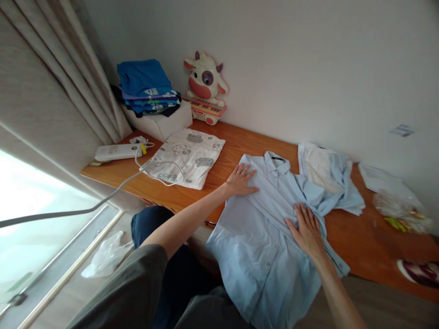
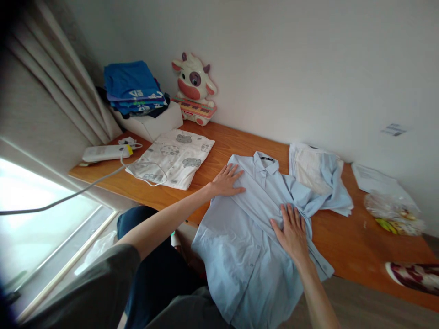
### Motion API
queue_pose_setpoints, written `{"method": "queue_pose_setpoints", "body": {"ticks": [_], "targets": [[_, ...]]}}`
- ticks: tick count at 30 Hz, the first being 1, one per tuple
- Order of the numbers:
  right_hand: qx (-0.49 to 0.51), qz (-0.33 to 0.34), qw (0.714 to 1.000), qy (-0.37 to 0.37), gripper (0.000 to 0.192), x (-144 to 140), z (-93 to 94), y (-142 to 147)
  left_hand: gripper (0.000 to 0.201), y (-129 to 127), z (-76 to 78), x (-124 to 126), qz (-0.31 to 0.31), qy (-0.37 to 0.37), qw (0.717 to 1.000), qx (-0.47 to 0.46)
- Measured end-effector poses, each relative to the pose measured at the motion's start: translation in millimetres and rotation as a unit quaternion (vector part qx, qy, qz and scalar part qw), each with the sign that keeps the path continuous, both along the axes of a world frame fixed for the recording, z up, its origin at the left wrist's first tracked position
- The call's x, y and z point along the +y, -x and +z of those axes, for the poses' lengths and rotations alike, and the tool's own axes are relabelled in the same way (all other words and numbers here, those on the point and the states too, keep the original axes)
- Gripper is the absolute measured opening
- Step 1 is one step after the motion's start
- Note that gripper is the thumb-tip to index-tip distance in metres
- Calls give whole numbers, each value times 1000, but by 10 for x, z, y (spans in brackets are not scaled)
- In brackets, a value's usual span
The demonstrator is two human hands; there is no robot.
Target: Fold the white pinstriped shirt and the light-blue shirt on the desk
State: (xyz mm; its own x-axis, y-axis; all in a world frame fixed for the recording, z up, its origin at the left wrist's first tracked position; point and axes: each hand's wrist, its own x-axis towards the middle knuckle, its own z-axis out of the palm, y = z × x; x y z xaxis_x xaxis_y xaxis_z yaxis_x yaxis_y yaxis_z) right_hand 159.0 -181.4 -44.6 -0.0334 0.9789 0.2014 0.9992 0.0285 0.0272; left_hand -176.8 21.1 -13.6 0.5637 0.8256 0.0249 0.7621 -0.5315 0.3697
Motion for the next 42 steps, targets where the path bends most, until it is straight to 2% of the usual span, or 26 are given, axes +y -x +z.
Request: {"method": "queue_pose_setpoints", "body": {"ticks": [4,6,7,8,9,10,11,12,14,15,17,19,21,23,26,29,34,39,42], "targets": [[-8,-8,1000,-4,77,-14,49,53,97,11,101,40,9,8,998,-55],[-16,-15,1000,-4,77,-20,73,82,80,70,214,-73,26,8,985,-173],[-19,-18,1000,-2,76,-22,83,94,68,114,266,-193,47,2,964,-261],[-22,-22,1000,1,76,-23,90,103,55,164,301,-363,73,-7,934,-349],[-24,-24,999,3,76,-23,95,109,43,218,309,-582,111,-18,891,-441],[-26,-26,999,8,76,-22,98,111,39,273,282,-843,154,-31,861,-484],[-28,-25,999,13,76,-21,98,110,40,327,218,-1134,189,-42,844,-500],[-28,-24,999,17,76,-18,98,108,40,378,118,-1440,237,-55,818,-521],[-24,-21,999,21,77,-14,96,102,33,457,-157,-2036,387,-85,706,-587],[-19,-21,999,22,77,-12,95,100,32,483,-310,-2297,418,-79,692,-583],[-7,-20,1000,21,77,-11,96,100,25,509,-596,-2696,450,-54,694,-560],[-3,-18,1000,22,78,-13,102,106,24,514,-804,-2922,448,-5,712,-540],[-5,-19,1000,23,78,-17,111,118,33,514,-919,-3014,428,64,736,-521],[-12,-21,999,24,78,-21,122,131,37,510,-961,-3047,396,124,764,-494],[-18,-23,999,23,78,-27,137,148,41,480,-941,-3092,341,160,809,-452],[-14,-27,999,22,77,-30,144,158,46,427,-869,-3142,308,180,828,-432],[-10,-32,999,27,76,-28,140,156,46,392,-687,-3138,328,165,828,-424],[-16,-34,999,27,76,-25,133,144,41,463,-521,-3143,254,200,822,-469],[-17,-33,999,23,77,-27,131,149,42,487,-479,-3149,257,227,806,-482]]}}
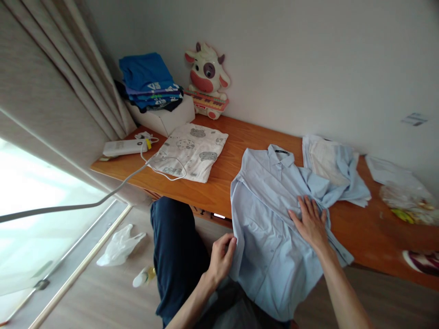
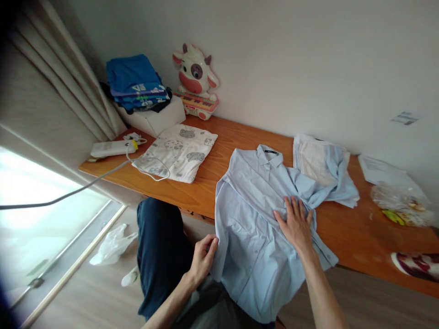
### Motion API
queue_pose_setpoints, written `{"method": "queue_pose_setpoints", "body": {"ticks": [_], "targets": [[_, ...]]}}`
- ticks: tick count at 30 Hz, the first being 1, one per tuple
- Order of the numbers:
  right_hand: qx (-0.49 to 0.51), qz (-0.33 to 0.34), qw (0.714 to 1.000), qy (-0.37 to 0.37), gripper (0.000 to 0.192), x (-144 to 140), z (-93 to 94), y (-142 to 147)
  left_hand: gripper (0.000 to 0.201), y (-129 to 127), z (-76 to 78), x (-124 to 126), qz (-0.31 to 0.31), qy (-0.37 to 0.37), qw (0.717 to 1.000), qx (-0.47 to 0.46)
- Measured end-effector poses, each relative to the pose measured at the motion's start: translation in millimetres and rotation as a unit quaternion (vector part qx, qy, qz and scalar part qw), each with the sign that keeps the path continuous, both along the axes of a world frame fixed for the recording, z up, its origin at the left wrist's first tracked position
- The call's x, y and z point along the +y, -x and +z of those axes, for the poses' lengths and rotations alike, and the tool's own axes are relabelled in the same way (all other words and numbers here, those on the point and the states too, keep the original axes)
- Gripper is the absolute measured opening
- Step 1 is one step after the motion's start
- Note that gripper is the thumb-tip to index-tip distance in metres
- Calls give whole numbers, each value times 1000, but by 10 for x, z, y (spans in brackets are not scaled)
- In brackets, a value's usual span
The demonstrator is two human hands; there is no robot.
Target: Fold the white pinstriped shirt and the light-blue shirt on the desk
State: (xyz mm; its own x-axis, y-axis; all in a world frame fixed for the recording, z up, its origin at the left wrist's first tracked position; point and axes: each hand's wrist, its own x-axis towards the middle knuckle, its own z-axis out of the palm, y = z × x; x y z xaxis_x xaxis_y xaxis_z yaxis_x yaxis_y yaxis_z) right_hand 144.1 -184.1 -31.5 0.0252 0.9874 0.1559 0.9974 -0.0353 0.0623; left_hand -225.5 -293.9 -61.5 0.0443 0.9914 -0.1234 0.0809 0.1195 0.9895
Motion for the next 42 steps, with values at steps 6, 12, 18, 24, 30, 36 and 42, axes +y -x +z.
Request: {"method": "queue_pose_setpoints", "body": {"ticks": [6,12,18,24,30,36,42], "targets": [[3,-5,1000,-4,76,-3,3,25,35,-25,-16,4,25,1,999,-25],[18,-8,1000,-5,75,-4,21,34,37,-5,-32,14,45,18,998,-33],[25,-1,1000,-9,75,-16,19,35,41,-44,3,42,95,32,994,-35],[31,-1,999,-21,74,-17,24,47,43,-152,-26,57,115,36,992,-43],[6,-4,1000,-17,75,-20,21,49,35,-136,-137,67,109,39,989,-90],[15,-5,1000,-11,75,-20,21,35,37,50,-99,41,153,31,987,-42],[29,2,1000,-12,76,0,-2,4,35,445,-176,68,177,12,984,26]]}}
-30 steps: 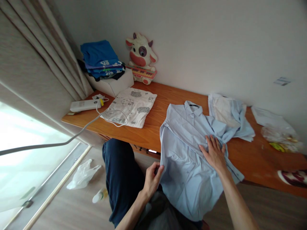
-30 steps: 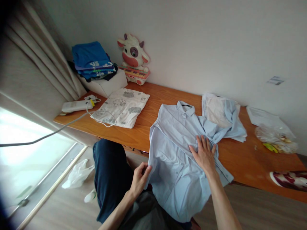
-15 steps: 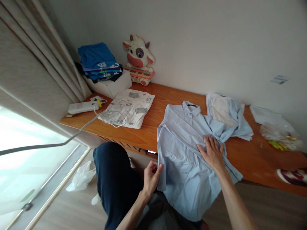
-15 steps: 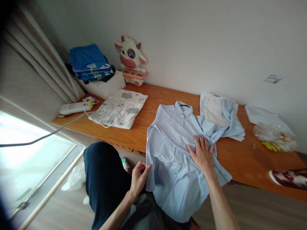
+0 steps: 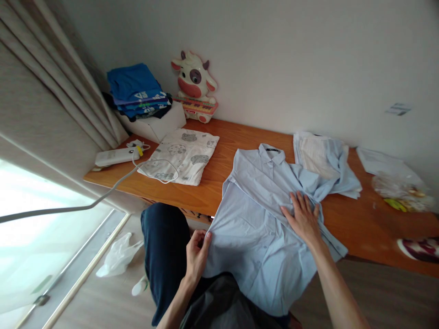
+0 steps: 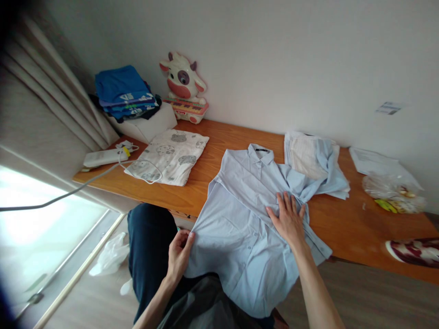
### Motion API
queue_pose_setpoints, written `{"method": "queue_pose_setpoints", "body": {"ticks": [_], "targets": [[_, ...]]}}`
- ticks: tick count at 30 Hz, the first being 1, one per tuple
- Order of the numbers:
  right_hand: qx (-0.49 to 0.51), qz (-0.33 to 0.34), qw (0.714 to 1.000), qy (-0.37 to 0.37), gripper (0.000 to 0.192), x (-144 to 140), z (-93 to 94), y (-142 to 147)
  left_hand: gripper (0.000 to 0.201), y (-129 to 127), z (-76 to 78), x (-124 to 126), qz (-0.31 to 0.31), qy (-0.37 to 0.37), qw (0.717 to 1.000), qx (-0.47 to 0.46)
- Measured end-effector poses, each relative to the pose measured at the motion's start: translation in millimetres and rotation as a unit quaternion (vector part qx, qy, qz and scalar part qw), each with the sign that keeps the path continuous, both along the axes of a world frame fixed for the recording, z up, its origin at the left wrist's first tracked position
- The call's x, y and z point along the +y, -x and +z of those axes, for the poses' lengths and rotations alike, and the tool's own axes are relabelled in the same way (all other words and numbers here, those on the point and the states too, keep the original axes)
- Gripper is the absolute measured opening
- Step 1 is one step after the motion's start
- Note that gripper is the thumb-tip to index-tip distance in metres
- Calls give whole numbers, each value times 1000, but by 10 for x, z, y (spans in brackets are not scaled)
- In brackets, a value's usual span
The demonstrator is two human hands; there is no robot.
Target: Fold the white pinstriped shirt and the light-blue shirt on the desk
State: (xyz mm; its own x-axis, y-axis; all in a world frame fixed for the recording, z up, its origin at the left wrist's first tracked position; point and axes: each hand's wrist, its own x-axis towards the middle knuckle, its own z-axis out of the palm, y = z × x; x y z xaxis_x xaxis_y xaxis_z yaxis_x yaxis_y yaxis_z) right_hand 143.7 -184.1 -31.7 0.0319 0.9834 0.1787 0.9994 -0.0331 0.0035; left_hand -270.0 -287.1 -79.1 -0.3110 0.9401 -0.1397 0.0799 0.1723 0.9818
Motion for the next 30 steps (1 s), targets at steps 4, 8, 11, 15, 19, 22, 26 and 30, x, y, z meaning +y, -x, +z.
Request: {"method": "queue_pose_setpoints", "body": {"ticks": [4,8,11,15,19,22,26,30], "targets": [[25,10,999,-19,80,-33,112,55,32,129,-28,11,-31,-9,999,30],[85,92,991,-41,78,-96,381,318,30,223,-28,-28,-34,-4,999,34],[154,200,968,14,71,-31,539,668,33,280,-60,-44,-48,14,998,28],[204,305,928,61,67,339,564,1255,37,252,-91,-47,-71,40,997,18],[197,328,921,69,73,830,409,1807,36,191,-73,-88,-68,49,996,11],[174,322,928,68,83,1031,240,2057,36,232,-60,-134,-55,50,997,33],[171,315,933,35,91,1058,77,2152,42,268,-86,-144,-49,60,995,69],[195,325,924,44,91,1032,130,2129,47,78,-126,-129,-57,82,992,73]]}}
